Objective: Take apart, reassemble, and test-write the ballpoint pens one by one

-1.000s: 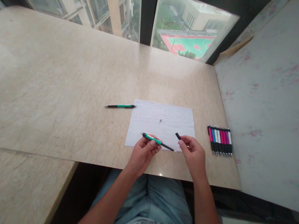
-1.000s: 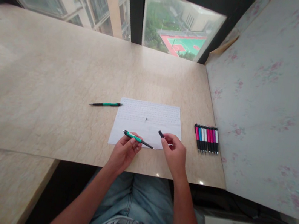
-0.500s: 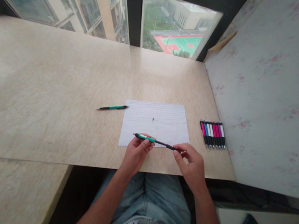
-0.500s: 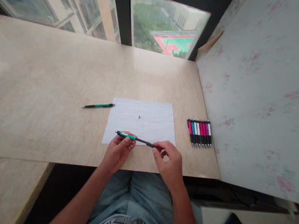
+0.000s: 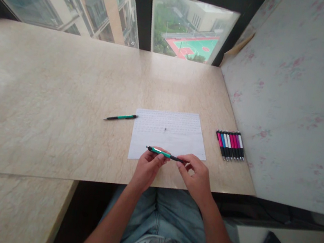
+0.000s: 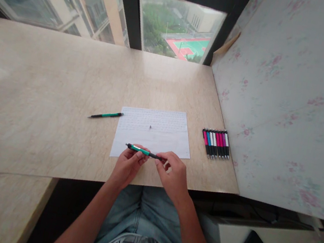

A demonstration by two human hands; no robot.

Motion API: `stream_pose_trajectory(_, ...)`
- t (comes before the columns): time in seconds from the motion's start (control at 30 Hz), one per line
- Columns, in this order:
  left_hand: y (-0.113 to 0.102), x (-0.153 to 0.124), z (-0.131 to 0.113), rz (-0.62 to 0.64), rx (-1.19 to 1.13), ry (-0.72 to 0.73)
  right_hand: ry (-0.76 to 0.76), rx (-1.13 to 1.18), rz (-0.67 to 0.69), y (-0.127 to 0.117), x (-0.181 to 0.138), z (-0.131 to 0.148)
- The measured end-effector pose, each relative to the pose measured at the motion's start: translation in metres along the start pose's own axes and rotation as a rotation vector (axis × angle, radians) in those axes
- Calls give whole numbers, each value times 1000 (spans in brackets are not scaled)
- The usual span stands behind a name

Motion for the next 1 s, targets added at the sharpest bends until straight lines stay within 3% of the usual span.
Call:
stream_pose_trajectory(0.17,0,-1,0,2,6,-10,33,-33,47,-1,2,3)
stream_pose_trajectory(0.33,2,0,-2,-28,-23,-19,63,15,10,2,2,6)
stream_pose_trajectory(0.47,1,0,-2,-28,-43,-23,15,-18,6,5,2,9)
stream_pose_trajectory(0.63,0,0,-2,-52,-69,4,-42,-21,96,2,8,-1)
stream_pose_trajectory(0.73,-1,0,-2,-70,-86,0,-27,-48,104,1,26,-17)
stream_pose_trajectory(0.83,-1,1,-2,-75,-93,-6,-23,-189,-2,7,56,-25)
stream_pose_trajectory(1.0,-1,0,-1,-77,-76,-4,-48,-306,10,38,101,-4)
Point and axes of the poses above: each hand's wrist, its own x-axis towards the middle knuckle, its own y-axis out of the palm, z = x × y, the point moved 2 cm from there along x, towards the middle knuckle, and after that the axes turned 11 degrees about y, right-handed, at the moved point
